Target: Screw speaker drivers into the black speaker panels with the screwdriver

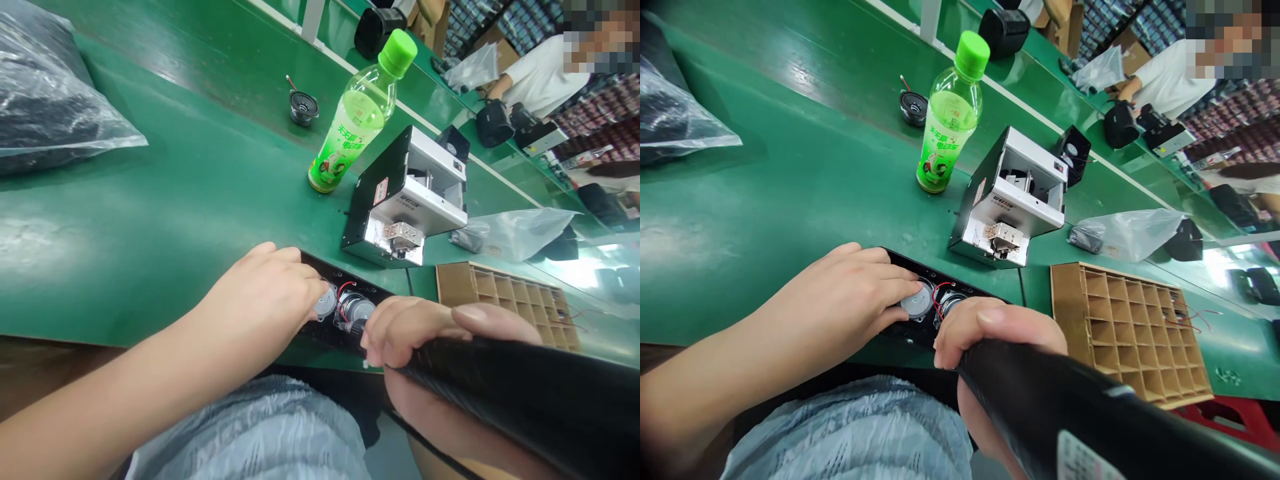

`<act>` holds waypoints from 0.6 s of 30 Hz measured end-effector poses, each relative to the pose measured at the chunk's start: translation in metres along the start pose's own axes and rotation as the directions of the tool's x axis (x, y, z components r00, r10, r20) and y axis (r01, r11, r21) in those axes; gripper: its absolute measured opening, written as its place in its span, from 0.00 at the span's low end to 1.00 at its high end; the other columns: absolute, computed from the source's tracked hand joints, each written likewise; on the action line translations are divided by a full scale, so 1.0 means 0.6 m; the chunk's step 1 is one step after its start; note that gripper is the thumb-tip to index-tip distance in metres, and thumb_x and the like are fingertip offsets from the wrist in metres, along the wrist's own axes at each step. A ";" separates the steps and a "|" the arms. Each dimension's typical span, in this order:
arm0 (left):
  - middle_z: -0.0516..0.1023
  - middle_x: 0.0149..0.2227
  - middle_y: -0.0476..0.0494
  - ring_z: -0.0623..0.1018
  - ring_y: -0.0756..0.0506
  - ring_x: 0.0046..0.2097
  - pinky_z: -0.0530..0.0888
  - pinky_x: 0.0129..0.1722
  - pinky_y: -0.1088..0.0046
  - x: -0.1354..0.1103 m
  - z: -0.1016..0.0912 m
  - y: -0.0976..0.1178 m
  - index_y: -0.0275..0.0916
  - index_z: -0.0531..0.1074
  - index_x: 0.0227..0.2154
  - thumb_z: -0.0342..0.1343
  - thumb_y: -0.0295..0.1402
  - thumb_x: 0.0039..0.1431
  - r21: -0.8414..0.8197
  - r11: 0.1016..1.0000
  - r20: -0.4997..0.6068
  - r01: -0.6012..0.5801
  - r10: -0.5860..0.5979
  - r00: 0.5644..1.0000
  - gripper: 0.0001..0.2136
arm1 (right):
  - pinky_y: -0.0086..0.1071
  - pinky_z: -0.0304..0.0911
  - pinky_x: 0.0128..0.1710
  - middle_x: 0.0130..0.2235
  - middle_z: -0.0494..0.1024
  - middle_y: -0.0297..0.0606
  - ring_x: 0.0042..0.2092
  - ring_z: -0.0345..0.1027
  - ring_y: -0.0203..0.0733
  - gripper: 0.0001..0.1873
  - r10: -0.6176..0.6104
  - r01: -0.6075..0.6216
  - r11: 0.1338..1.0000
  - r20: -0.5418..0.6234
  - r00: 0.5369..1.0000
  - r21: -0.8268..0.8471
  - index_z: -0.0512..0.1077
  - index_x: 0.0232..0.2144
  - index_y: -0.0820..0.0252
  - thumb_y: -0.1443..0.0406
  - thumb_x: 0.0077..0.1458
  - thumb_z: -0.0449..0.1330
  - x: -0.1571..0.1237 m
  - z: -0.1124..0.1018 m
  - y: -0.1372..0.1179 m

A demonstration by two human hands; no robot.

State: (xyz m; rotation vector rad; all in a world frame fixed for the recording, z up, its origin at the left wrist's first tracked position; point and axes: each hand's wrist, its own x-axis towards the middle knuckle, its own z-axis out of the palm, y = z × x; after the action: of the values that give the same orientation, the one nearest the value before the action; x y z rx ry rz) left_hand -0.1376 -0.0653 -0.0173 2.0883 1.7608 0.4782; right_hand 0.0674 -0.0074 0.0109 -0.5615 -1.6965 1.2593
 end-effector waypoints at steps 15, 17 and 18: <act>0.89 0.44 0.48 0.83 0.40 0.44 0.59 0.39 0.59 0.003 0.000 -0.004 0.44 0.85 0.43 0.69 0.30 0.66 0.093 0.993 0.008 -0.069 0.068 0.998 0.04 | 0.44 0.76 0.32 0.31 0.82 0.32 0.28 0.77 0.44 0.24 -0.083 0.081 0.996 0.093 0.992 0.022 0.77 0.60 0.40 0.71 0.73 0.53 -0.011 -0.001 0.001; 0.89 0.44 0.48 0.83 0.39 0.44 0.60 0.39 0.59 0.001 0.002 -0.008 0.44 0.85 0.43 0.70 0.31 0.65 0.100 0.992 -0.006 -0.081 0.082 0.997 0.06 | 0.41 0.72 0.29 0.28 0.80 0.30 0.26 0.74 0.42 0.20 -0.103 0.107 0.992 -0.068 0.992 0.059 0.78 0.58 0.39 0.68 0.73 0.56 -0.013 0.018 0.012; 0.89 0.43 0.48 0.83 0.39 0.44 0.60 0.39 0.59 0.001 0.004 -0.009 0.44 0.85 0.43 0.70 0.31 0.64 0.098 0.992 -0.008 -0.081 0.082 0.997 0.06 | 0.39 0.71 0.27 0.27 0.79 0.29 0.25 0.73 0.42 0.17 -0.109 0.121 0.990 -0.144 0.984 0.078 0.78 0.58 0.40 0.64 0.73 0.58 -0.012 0.023 0.014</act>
State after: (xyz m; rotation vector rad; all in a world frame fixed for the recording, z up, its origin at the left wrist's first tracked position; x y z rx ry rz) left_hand -0.1414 -0.0640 -0.0219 2.2365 1.7433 0.4357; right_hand 0.0577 -0.0170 -0.0002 -0.4823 -1.5289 1.1770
